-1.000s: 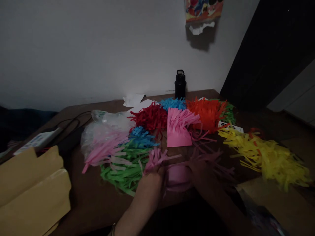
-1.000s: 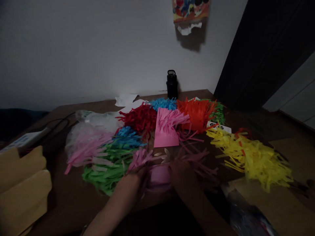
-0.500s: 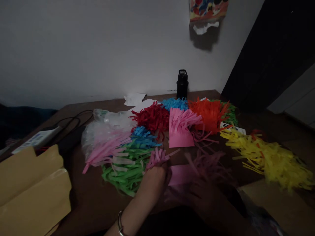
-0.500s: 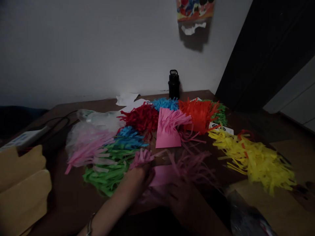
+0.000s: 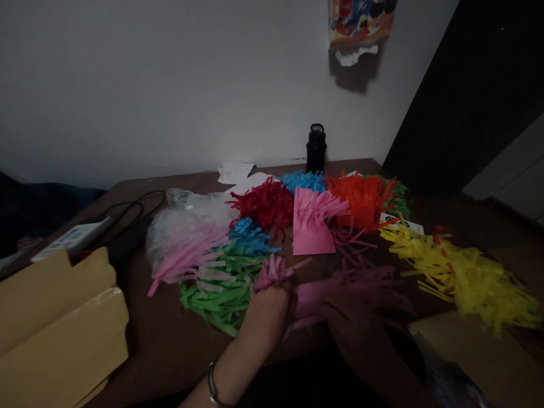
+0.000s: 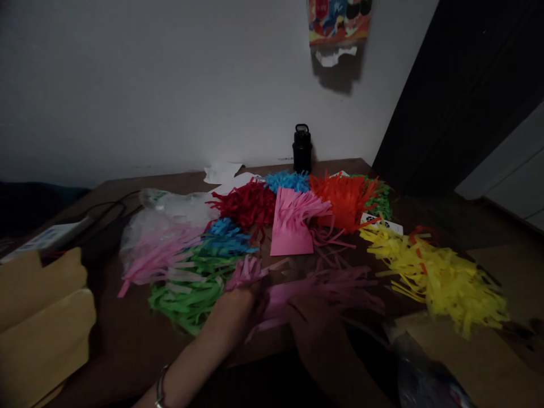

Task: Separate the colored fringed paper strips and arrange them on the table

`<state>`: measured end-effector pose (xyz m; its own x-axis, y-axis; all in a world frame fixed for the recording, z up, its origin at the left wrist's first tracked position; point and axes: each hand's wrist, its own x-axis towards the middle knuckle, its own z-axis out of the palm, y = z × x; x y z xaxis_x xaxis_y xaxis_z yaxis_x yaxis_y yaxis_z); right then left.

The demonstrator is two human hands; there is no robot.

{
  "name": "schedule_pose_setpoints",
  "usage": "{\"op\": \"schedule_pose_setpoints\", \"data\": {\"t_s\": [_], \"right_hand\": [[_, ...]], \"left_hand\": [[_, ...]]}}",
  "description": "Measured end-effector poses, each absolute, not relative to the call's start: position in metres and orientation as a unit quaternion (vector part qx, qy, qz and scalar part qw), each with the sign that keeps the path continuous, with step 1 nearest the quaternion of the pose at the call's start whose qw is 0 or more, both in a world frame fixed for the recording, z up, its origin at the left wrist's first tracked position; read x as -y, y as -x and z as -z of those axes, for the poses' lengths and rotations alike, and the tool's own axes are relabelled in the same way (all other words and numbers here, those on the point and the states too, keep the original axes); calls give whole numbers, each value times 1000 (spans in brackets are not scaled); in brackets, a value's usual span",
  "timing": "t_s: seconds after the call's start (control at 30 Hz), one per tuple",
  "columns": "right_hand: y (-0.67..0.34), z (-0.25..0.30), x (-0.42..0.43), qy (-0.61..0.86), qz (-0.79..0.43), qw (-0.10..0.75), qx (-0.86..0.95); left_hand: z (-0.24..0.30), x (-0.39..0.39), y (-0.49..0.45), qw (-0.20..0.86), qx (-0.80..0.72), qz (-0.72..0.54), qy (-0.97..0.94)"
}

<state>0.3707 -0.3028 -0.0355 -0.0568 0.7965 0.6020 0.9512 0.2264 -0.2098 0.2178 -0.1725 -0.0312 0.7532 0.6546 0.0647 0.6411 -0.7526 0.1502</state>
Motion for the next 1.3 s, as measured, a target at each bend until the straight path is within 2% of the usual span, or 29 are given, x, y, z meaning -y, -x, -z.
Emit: {"op": "schedule_pose_setpoints", "data": {"t_s": [0.2,0.4,0.63,0.83,1.03,1.17,1.3], "right_hand": [[-381,71,291,619,61,223,751],[-383,81,300,634,47,210,743],[-382,71,295,645,57,223,729],[-370,59,287,659,125,219,708],[-363,54,282,593,179,227,751],[-372,59,294,544,168,255,781],[-382,61,303,576,131,287,754]], "left_hand": [[35,173,-213,26,-365,-25,-930],[29,174,-213,33,-363,-24,-931],[23,188,-204,15,-130,-131,-983],[38,183,-201,-30,-139,-137,-980],[32,191,-195,10,-134,-163,-977],[44,197,-183,35,-129,-216,-967],[53,199,-173,75,-206,-230,-948]]}}
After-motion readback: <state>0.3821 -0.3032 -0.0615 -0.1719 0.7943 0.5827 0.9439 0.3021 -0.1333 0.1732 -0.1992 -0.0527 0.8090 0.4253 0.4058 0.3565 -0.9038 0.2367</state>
